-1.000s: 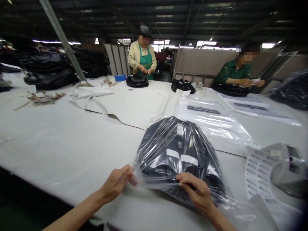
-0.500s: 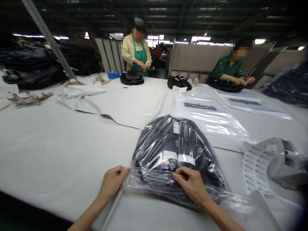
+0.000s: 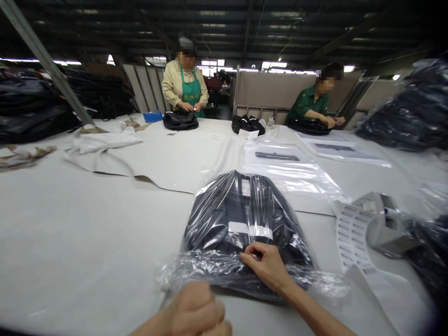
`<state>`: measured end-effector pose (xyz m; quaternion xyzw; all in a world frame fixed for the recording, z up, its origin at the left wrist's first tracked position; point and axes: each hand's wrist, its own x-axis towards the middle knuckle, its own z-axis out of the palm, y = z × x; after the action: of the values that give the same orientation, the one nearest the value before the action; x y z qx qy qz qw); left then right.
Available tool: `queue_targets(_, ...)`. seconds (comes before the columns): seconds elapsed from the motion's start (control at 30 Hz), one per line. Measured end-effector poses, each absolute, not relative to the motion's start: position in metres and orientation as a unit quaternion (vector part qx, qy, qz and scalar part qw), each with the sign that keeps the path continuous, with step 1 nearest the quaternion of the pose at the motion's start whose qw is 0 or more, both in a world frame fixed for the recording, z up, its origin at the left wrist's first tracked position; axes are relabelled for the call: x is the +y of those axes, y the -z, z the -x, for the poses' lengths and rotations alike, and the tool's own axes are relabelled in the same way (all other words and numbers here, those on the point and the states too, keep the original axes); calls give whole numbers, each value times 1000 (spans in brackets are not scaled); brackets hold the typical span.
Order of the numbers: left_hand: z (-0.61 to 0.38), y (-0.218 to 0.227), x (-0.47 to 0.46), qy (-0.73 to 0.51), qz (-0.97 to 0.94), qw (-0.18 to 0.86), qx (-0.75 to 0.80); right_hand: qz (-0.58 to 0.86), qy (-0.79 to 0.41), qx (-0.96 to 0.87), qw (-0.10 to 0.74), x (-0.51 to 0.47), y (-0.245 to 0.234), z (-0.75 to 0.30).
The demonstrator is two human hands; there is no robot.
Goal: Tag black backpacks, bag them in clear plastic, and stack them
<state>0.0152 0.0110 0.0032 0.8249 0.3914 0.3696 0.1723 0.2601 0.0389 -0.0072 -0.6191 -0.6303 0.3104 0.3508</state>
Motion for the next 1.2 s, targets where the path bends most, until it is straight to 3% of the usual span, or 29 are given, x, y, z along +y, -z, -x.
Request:
queue_targets(0.03,-33,-1,22,-298,-890,211,275,619,-311,-630,353,39,8,-260)
queue_targets(0.13,-71,3,57,-194,-930,243,197,610,-333,-618,368,42,11,-263)
queue_targets(0.33,-85,6,60,-39,-981,50,186,559,-485,-417,528,50,16,-277)
queue_targets(0.53,-99,5,52,22,-970,19,239,454,-586,-222,633,56,14,-286)
queue_targets(0.63,-102,4,53,41,-965,26,258,424,-580,-228,657,56,10,-293)
queue_targets(0.73,-102,2,54,53,-964,34,257,429,-486,-323,690,47,2,-309)
queue_targets(0.8,-101,1,54,54,-964,36,257,449,-377,-476,656,34,-5,-321)
queue_targets(0.9,-100,3,54,50,-964,27,261,444,-239,-729,462,13,-13,-335)
queue_targets(1.0,-100,9,54,46,-966,8,254,419,-157,-842,300,2,-12,-336)
queue_targets(1.2,-102,11,55,56,-974,-6,219,419,-87,-870,246,4,-3,-339)
